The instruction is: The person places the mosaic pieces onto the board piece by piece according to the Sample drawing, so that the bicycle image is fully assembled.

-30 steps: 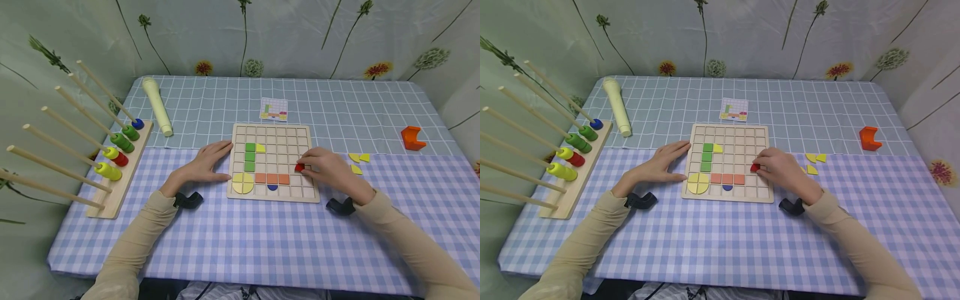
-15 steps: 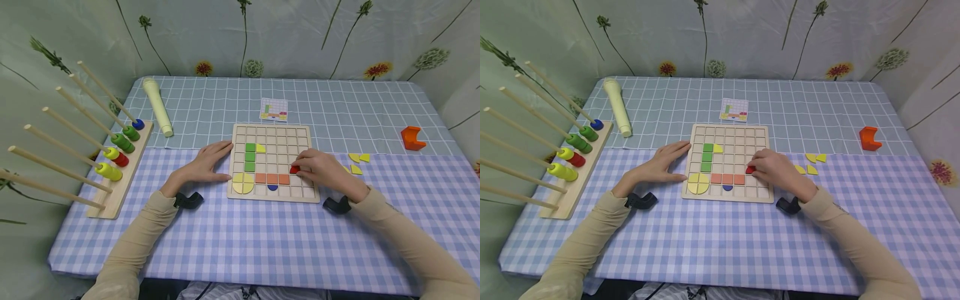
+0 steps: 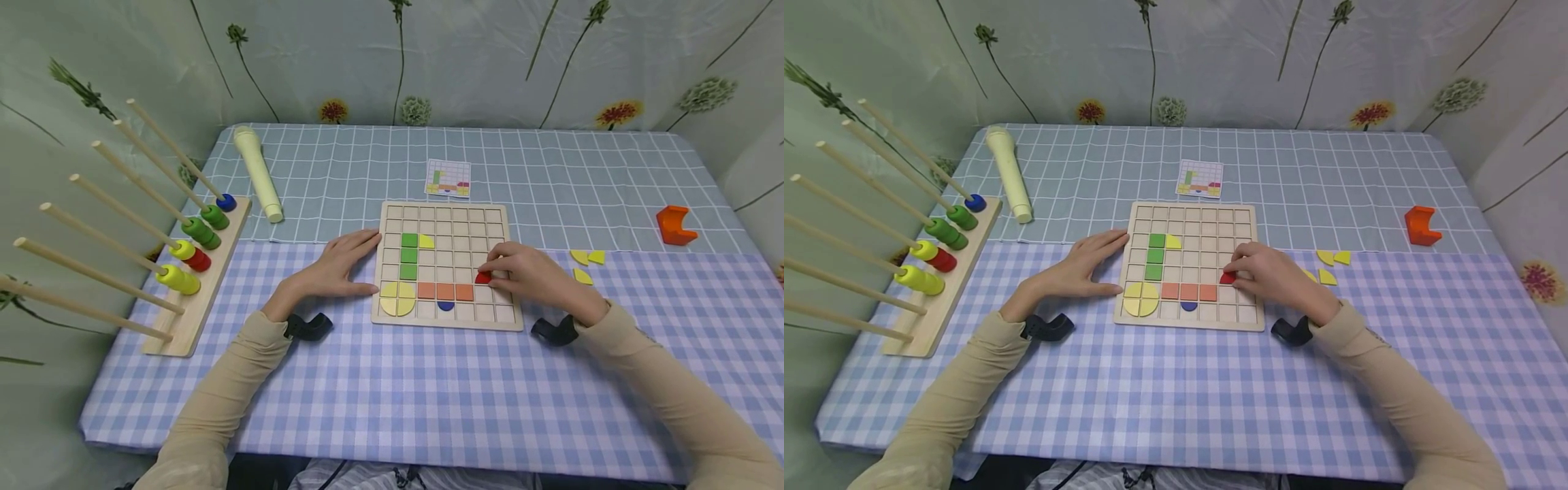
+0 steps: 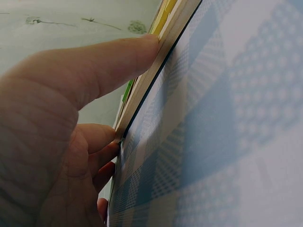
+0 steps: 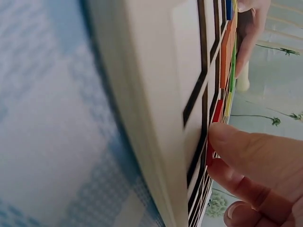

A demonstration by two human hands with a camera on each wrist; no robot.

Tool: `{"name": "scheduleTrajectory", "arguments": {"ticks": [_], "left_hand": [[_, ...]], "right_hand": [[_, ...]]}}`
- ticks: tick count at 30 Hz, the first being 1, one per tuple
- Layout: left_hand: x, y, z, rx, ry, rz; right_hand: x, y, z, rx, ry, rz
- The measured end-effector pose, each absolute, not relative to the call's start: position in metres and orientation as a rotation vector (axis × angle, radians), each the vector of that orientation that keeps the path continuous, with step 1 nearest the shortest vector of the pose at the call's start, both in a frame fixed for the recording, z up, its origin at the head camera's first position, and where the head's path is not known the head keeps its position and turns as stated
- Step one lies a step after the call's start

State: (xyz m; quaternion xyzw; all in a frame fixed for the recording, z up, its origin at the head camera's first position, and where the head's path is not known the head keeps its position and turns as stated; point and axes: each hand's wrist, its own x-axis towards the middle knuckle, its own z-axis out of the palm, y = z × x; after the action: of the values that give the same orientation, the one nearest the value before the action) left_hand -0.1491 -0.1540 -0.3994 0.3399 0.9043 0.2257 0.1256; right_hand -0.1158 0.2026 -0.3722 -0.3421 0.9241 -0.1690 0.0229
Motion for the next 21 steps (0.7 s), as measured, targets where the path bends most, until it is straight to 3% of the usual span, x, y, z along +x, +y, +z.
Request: {"name": "scheduleTrajectory", "arguments": {"ticks": [13,21], "left_hand": [[-0.148,-0.154,-0.397,0.998,2.63,0.659],[-0.148,-0.154,-0.397,0.993,2.627,0.66]], "right_hand": [[-0.109,0.223,-0.363,-1.031,3.022,-0.622],[-0.112,0.237,-0.367,-0.883,3.101,-0.604]]}}
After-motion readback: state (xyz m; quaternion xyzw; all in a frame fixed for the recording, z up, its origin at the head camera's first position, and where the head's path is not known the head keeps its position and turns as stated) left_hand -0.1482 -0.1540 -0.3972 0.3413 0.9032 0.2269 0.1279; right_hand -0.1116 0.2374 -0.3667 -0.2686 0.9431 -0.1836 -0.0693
